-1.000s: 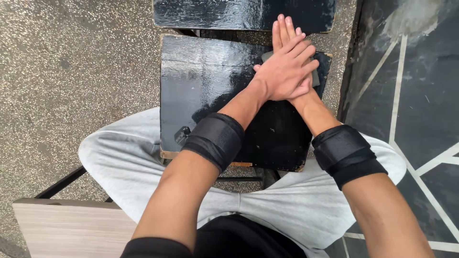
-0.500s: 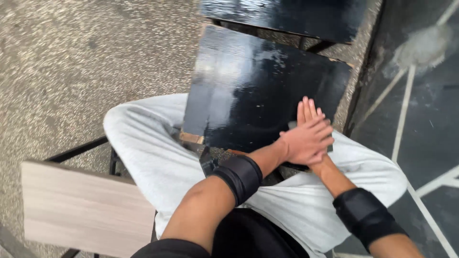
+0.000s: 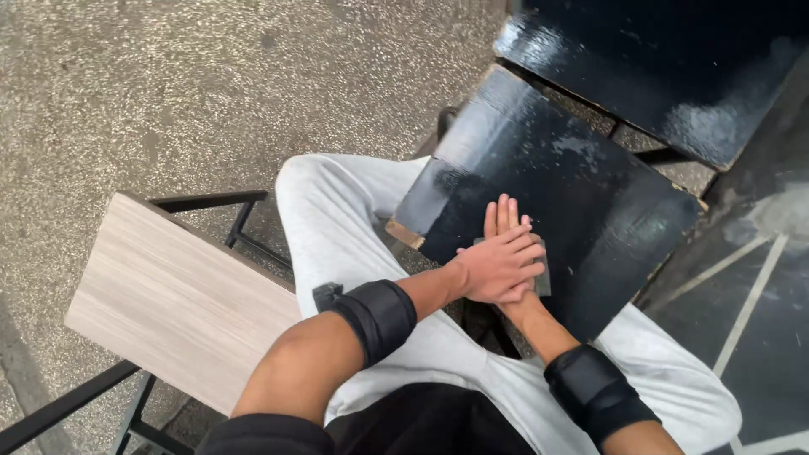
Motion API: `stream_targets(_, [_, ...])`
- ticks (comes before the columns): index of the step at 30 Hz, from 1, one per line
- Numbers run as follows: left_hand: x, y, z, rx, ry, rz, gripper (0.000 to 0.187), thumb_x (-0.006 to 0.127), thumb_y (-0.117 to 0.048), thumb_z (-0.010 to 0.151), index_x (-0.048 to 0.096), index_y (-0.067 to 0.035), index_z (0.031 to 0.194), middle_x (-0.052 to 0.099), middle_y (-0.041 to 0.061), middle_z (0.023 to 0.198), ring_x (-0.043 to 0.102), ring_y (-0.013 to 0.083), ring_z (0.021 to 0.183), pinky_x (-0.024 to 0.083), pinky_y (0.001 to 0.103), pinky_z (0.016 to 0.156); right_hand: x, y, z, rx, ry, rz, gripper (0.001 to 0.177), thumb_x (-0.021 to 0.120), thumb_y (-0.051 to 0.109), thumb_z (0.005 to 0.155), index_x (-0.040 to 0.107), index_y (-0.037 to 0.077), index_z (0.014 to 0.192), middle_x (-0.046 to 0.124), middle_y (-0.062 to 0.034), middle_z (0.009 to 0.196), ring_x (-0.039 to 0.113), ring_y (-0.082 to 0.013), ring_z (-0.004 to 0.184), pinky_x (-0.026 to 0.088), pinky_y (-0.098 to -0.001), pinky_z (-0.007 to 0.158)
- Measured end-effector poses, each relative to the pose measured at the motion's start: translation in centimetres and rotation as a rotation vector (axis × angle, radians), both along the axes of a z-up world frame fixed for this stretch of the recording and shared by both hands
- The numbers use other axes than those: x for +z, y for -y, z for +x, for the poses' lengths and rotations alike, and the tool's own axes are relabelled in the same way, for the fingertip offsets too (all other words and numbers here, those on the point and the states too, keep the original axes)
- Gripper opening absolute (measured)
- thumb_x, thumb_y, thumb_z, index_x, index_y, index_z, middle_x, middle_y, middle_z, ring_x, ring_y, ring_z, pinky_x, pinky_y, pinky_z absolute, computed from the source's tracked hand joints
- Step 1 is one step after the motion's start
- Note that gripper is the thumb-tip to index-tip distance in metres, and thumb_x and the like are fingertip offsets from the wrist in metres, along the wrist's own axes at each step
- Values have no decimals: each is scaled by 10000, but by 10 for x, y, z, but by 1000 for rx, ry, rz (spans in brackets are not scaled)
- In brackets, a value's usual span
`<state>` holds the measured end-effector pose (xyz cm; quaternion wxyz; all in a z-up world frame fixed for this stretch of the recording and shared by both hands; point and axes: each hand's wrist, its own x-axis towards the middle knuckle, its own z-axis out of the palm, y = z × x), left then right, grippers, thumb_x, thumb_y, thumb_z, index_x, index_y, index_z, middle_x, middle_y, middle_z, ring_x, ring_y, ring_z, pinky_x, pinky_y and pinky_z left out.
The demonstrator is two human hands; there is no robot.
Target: Sanding the seat of a wooden chair after applying liquid from a spray bottle.
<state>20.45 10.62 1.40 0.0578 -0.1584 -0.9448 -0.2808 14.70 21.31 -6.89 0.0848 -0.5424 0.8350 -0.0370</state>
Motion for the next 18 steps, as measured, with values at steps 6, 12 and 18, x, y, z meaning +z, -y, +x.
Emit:
stream_targets(6, [-3,60,24,78,5,-20,428,641,-389,800,635,-67,1082,572,181,1246,483,383,1299,279,562,1179,32,78,20,170,-196,159,1072,462,699,974,128,-91,1617,61,-314,1689,52,-433,1580,23,-561,1257])
stream_targets(12, [-1,117,34,164,-16,-42,462,664,-383,784,637,-56,1108,569,189,1291,482,402,1302,286,577,1190,39,140,26,184,-82,37,1025,482,654,974,163,-63,1633,104,-301,1697,98,-413,1590,77,-543,1276])
stream_targets(18, [-5,136,3,193,10,-6,418,650,-386,829,675,-58,1087,577,203,1213,502,421,1234,307,547,1170,21,153,-10,289,-583,91,892,525,528,1039,174,-48,1623,130,-263,1701,104,-413,1587,82,-553,1286])
